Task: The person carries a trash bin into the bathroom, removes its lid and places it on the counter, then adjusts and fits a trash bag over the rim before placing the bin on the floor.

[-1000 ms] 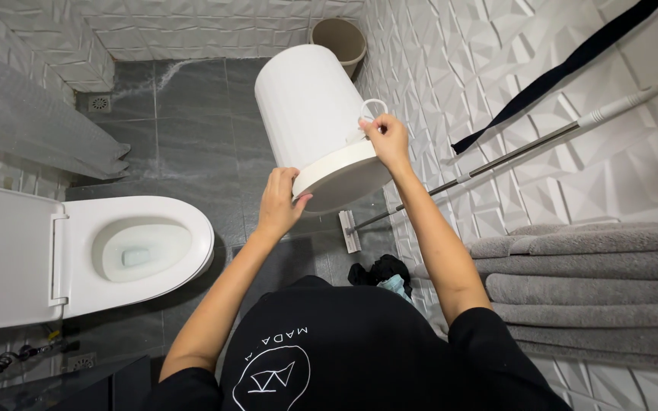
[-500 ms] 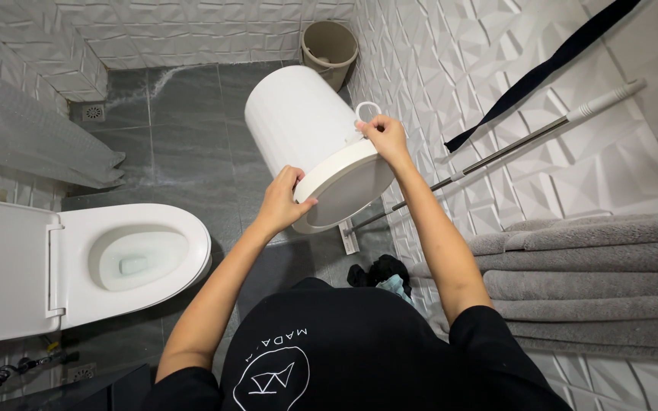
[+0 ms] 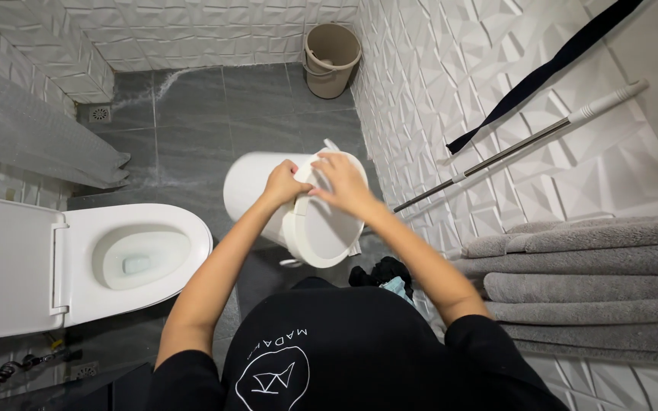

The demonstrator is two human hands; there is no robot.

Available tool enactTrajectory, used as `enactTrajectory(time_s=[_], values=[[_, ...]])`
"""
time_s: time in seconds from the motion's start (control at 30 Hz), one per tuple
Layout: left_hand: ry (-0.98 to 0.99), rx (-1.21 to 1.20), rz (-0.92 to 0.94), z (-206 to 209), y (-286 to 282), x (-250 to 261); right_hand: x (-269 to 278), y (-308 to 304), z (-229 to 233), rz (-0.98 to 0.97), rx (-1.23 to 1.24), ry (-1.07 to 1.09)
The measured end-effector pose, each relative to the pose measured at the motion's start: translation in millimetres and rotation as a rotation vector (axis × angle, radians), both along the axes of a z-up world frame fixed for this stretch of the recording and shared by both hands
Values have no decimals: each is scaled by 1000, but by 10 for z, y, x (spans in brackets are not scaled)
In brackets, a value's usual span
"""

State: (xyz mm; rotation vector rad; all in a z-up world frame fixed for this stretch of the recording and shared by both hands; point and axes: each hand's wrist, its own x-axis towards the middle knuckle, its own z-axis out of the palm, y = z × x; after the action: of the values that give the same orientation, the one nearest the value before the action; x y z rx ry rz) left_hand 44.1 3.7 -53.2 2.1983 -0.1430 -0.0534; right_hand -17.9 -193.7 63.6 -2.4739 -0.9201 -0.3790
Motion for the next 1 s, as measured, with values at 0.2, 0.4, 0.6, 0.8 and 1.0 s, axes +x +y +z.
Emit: enactTrajectory(time_s=[0.2, 0.4, 0.6, 0.8, 1.0], values=[[318, -370, 152, -358, 12, 39, -380, 233, -463, -233, 134, 282], [559, -699, 191, -426, -81, -34, -314, 93, -832, -234, 245, 196], [494, -847, 174, -488, -115, -83, -163, 117, -1100, -282, 109, 42], [579, -925, 256, -655, 210, -163, 229, -180, -1055, -379, 164, 28], [374, -801, 469, -941, 415, -389, 237, -580, -381, -409, 313, 113]])
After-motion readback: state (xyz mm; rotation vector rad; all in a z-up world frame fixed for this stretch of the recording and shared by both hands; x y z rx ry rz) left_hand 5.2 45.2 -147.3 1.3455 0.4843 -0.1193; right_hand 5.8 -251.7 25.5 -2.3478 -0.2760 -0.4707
